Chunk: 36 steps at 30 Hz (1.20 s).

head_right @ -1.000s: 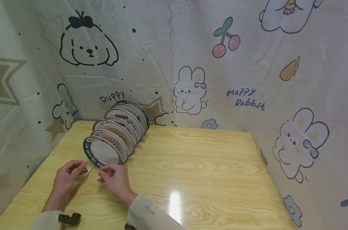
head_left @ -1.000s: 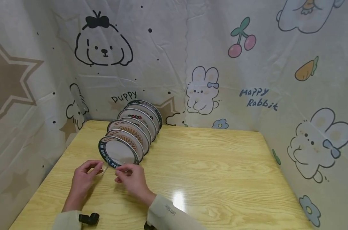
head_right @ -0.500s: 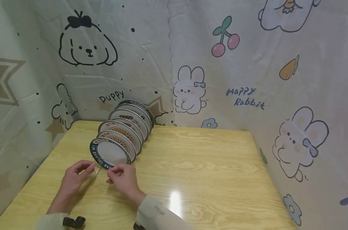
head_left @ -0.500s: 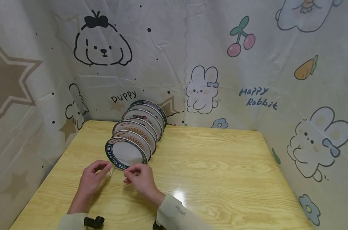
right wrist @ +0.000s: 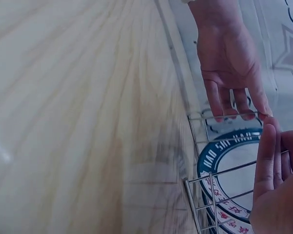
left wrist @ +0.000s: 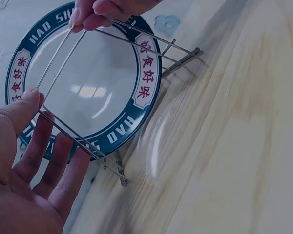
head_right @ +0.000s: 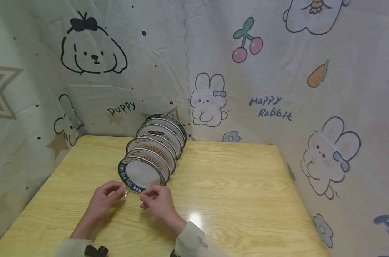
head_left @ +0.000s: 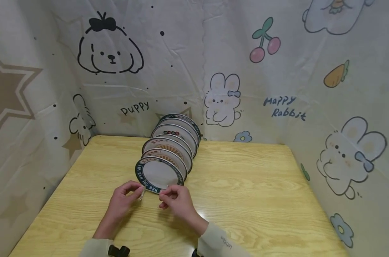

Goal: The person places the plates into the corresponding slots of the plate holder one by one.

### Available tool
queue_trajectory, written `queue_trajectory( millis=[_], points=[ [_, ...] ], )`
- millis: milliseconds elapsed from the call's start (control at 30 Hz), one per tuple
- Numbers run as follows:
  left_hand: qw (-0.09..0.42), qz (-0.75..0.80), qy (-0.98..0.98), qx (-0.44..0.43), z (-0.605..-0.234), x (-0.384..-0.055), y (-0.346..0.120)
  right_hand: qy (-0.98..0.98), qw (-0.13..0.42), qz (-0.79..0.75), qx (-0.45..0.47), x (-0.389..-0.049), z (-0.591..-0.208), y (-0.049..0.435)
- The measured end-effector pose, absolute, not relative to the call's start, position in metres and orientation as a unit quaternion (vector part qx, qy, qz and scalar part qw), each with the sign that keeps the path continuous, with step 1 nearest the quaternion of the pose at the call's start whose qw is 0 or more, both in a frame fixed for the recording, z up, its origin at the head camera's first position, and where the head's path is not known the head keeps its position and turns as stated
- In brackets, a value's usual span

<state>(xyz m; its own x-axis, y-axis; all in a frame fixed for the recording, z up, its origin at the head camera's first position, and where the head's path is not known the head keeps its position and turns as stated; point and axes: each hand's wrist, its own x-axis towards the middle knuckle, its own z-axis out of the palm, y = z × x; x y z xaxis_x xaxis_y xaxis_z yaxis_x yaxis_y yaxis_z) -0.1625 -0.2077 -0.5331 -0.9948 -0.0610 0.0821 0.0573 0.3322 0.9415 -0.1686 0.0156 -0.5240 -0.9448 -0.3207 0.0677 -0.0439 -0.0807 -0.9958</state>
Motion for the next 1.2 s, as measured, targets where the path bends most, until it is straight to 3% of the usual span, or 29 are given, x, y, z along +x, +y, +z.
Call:
queue_trajectory(
  millis=[567,833,1200],
  points=[
    [-0.024,-0.607,-0.788,-0.106,-0.534,-0.180,-0.124,0.688,0.098,-0.707,-0.133,-0.176,-0.526,0.124],
    [-0.018,-0.619,-0.775,-0.129,-0.539,-0.187,-0.087,0.694,0.076,-0.709,-0.096,-0.185,-0.529,0.158],
    [0.002,-0.611,-0.780,-0.135,-0.537,-0.192,-0.077,0.694,0.060,-0.714,-0.071,-0.191,-0.530,0.162]
  ],
)
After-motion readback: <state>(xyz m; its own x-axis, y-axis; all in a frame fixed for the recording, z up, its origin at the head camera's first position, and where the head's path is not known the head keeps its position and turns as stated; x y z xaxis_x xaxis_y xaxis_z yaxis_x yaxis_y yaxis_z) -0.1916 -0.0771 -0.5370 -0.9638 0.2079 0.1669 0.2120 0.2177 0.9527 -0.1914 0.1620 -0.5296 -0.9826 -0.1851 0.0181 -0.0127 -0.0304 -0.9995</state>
